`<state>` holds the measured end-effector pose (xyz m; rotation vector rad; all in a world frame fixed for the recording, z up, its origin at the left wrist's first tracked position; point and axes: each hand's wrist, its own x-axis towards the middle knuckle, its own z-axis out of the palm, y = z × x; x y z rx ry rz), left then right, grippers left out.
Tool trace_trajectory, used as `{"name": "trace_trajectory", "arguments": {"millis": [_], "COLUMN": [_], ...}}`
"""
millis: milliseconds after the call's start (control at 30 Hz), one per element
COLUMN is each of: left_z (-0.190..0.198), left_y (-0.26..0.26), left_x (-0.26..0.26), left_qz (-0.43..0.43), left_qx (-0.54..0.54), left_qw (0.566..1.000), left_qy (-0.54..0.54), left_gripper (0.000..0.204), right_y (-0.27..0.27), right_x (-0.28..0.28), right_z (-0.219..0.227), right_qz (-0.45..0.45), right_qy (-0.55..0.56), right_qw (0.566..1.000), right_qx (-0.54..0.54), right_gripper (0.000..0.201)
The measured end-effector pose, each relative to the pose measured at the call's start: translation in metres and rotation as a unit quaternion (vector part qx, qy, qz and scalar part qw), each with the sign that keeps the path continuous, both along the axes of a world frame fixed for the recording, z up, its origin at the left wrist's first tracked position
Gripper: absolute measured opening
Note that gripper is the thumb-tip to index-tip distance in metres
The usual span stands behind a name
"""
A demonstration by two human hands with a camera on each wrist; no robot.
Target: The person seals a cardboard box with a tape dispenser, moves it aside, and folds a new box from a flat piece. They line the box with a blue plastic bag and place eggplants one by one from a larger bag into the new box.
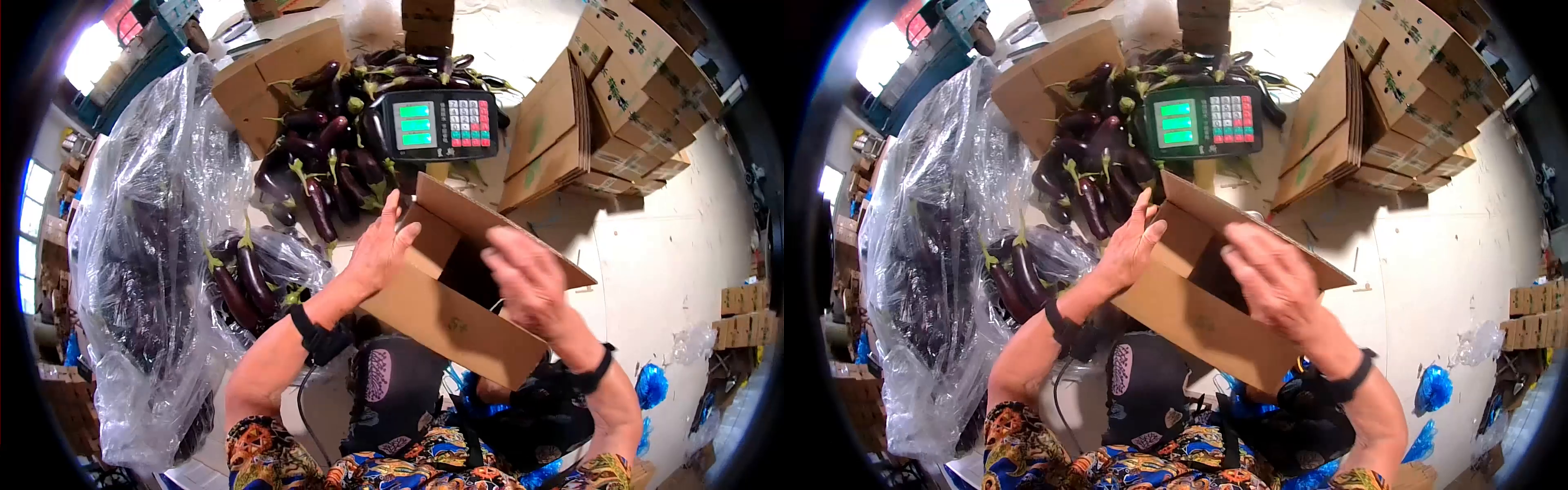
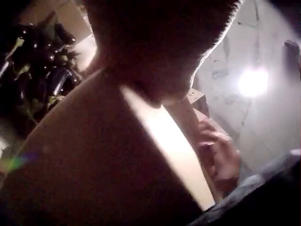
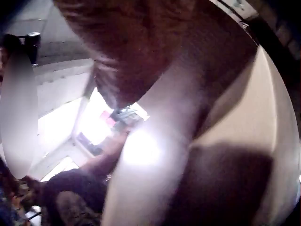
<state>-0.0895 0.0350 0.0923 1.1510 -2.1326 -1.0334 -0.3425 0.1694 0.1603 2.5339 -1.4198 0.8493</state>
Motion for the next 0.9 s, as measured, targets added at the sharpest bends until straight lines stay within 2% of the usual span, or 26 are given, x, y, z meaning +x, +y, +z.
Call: {"name": "trace_trajectory", "arguments": {"millis": [67,100,133,200,267,300,333,367,467,500,600,633,733,900], "left_z": [-0.009,-0.019,-0.014,-0.002,-0.018,-0.02,-0.026,-0.036,-0.031,-0.008,0.002,-0.009,-0.021,-0.019], "left_y": [-0.003,-0.003,0.0,0.002,-0.001,-0.001,0.0,-0.002,-0.009,-0.01,-0.034,-0.039,-0.042,-0.033], "left_x": [-0.004,-0.005,-0.007,-0.01,-0.002,-0.002,0.001,0.01,0.015,0.007,-0.009,-0.02,-0.021,-0.023], "left_qz": [0.007,-0.001,0.011,0.036,0.063,0.093,0.124,0.109,0.033,0.011,-0.105,-0.159,-0.175,-0.147], "left_qx": [0.093,0.04,0.063,0.099,0.057,0.161,0.261,0.263,0.269,0.279,0.317,0.221,0.179,0.096], "left_qw": [0.995,0.999,0.998,0.994,0.995,0.968,0.913,0.914,0.929,0.928,0.918,0.949,0.964,0.981], "left_qy": [-0.02,-0.012,-0.016,-0.024,0.045,0.169,0.287,0.291,0.253,0.245,0.213,0.159,0.084,0.077], "left_gripper": [0.08,0.081,0.08,0.076,0.063,0.062,0.06,0.062,0.066,0.063,0.066,0.065,0.06,0.041], "right_y": [0.016,0.02,0.027,0.054,0.072,0.082,0.088,0.087,0.091,0.089,0.086,0.085,0.084,0.083], "right_x": [-0.012,-0.021,-0.036,-0.026,-0.001,0.008,0.015,0.014,0.014,0.014,0.012,0.013,0.016,0.015], "right_z": [0.048,0.056,0.04,0.019,0.009,-0.009,-0.022,-0.029,-0.041,-0.042,-0.045,-0.044,-0.041,-0.042], "right_qz": [-0.153,-0.225,-0.232,-0.266,-0.193,-0.185,-0.174,-0.169,-0.168,-0.166,-0.159,-0.157,-0.163,-0.152], "right_qy": [0.087,0.097,0.06,0.027,0.037,0.066,0.095,0.085,0.072,0.084,0.092,0.087,0.072,0.037], "right_qw": [0.982,0.969,0.968,0.942,0.955,0.959,0.963,0.965,0.965,0.965,0.964,0.964,0.964,0.967], "right_qx": [-0.07,-0.021,0.07,0.202,0.222,0.203,0.183,0.182,0.187,0.184,0.19,0.194,0.199,0.2], "right_gripper": [0.04,0.041,0.047,0.051,0.073,0.076,0.08,0.083,0.089,0.09,0.092,0.091,0.09,0.082]}}
